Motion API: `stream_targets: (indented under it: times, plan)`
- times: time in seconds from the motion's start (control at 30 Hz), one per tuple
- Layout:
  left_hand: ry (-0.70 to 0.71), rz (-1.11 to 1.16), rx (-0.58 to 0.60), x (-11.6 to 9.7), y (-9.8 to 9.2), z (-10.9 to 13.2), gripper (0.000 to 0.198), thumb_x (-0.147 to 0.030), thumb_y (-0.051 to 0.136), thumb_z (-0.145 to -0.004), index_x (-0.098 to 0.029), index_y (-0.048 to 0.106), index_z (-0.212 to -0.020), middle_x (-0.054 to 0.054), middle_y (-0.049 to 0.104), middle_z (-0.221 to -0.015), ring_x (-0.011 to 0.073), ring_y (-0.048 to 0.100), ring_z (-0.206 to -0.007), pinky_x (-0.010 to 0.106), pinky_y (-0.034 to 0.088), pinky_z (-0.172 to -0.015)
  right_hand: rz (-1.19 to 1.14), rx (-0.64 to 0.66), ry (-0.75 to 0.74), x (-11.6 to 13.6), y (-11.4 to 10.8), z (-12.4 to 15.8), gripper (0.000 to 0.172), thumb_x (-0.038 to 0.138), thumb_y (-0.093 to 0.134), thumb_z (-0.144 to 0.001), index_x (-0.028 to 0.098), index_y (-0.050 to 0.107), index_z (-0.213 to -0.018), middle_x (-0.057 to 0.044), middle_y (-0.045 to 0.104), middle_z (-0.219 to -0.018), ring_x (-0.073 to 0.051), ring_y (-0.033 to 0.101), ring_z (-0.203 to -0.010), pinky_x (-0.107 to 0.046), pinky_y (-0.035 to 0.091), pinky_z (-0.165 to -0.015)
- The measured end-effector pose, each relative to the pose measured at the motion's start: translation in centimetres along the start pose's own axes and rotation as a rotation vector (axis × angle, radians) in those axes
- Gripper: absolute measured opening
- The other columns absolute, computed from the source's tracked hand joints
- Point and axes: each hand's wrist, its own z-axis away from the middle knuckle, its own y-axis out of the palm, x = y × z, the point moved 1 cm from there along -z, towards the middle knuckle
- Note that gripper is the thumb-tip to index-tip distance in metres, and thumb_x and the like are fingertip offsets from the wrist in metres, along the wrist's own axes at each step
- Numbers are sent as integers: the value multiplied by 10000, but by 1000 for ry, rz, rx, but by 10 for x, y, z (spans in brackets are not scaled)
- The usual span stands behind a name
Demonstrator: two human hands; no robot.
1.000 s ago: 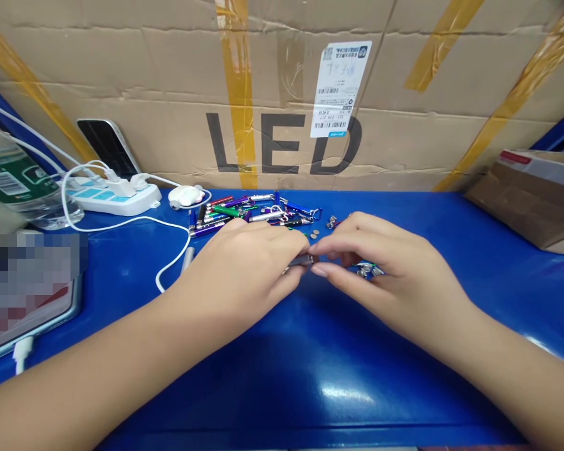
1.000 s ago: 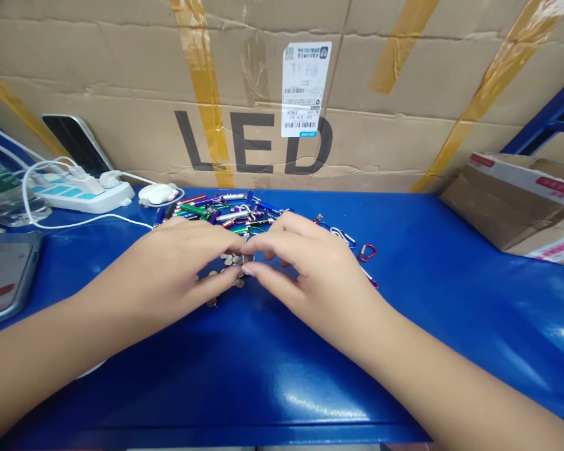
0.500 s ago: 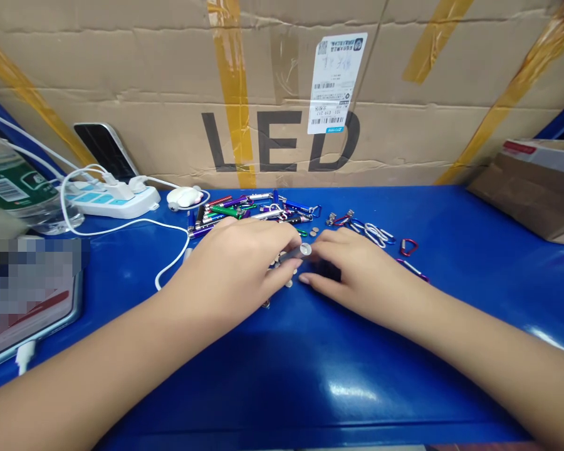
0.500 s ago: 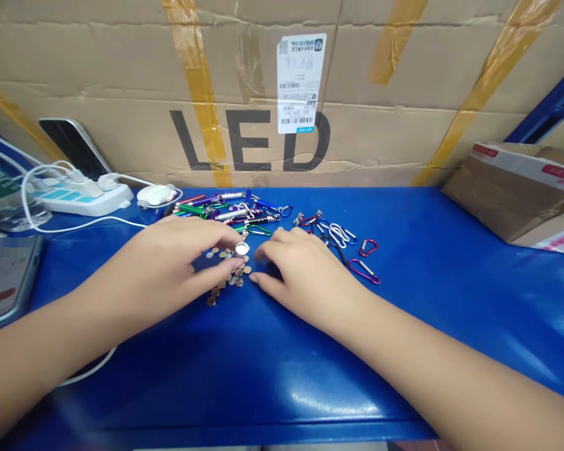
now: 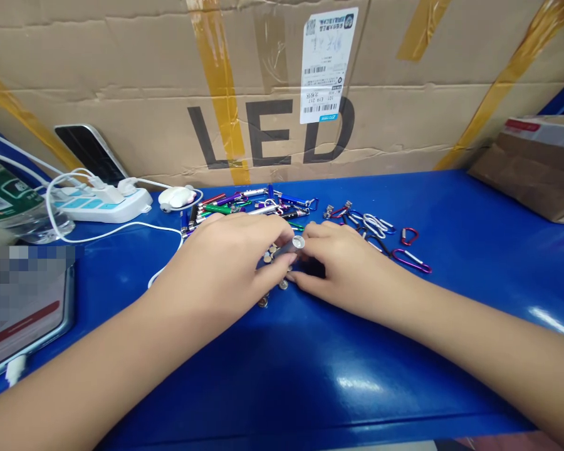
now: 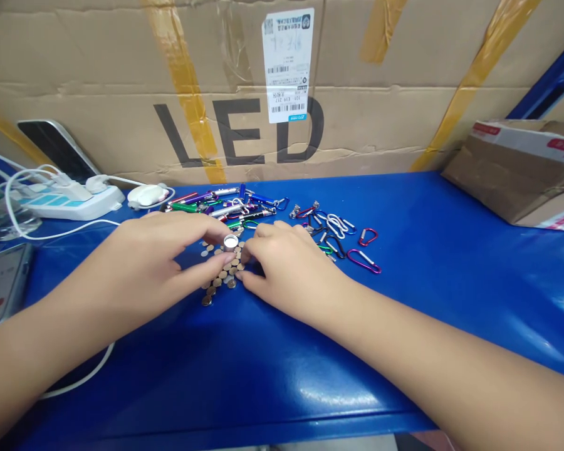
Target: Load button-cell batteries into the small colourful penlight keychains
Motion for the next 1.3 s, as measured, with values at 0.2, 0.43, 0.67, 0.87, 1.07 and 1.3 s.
stream_targets:
  times: [0.2, 0.43, 0.67, 0.87, 1.07, 1.3]
  plan:
    - [11, -1, 5, 2, 2, 0, 188, -332, 523, -873, -212, 666, -891, 13, 699, -843, 192, 644, -818, 285, 468, -756, -40, -94, 10, 0, -7, 3, 75, 208, 602, -798, 170, 627, -739, -52, 599, -783, -177, 539, -761, -317, 402, -718]
    - [51, 17, -7, -1, -3, 0, 184, -305, 518, -865, -203, 672, -856, 4, 701, -797, 183, 638, -759, 281, 457, -721, -135, -347, -29, 6, -39, 13, 29, 213, 613, -805, 205, 639, -815, -37, 622, -812, -175, 578, -779, -311, 448, -699]
    - [104, 123, -39, -9, -4, -1, 162, -254, 532, -858, -210, 685, -831, -15, 706, -792, 147, 636, -742, 239, 466, -725, -187, -334, -125, 10, -42, 16, 74, 205, 608, -836, 204, 654, -894, -42, 644, -855, -178, 591, -825, -317, 465, -723]
    - [33, 193, -24, -10, -4, -1, 141, -251, 559, -843, -202, 691, -850, -13, 720, -833, 132, 646, -749, 221, 494, -752, -172, -278, -142, 5, -45, 18, 114, 228, 593, -853, 202, 666, -938, -46, 663, -878, -177, 606, -829, -310, 462, -727]
    - [-37, 237, 22, -9, -5, -1, 141, -270, 565, -840, -205, 688, -859, -1, 722, -842, 145, 645, -759, 242, 514, -747, -97, -258, -18, -9, -62, 19, 181, 320, 597, -853, 217, 685, -973, -54, 696, -915, -199, 626, -828, -322, 463, -718]
    - [-55, 228, 60, -3, 1, 0, 169, -299, 553, -850, -209, 688, -896, 20, 704, -864, 155, 626, -778, 245, 503, -706, -152, 341, 89, -48, -76, 35, 150, 382, 688, -770, 256, 696, -689, 16, 655, -609, -136, 534, -490, -279, 382, -475]
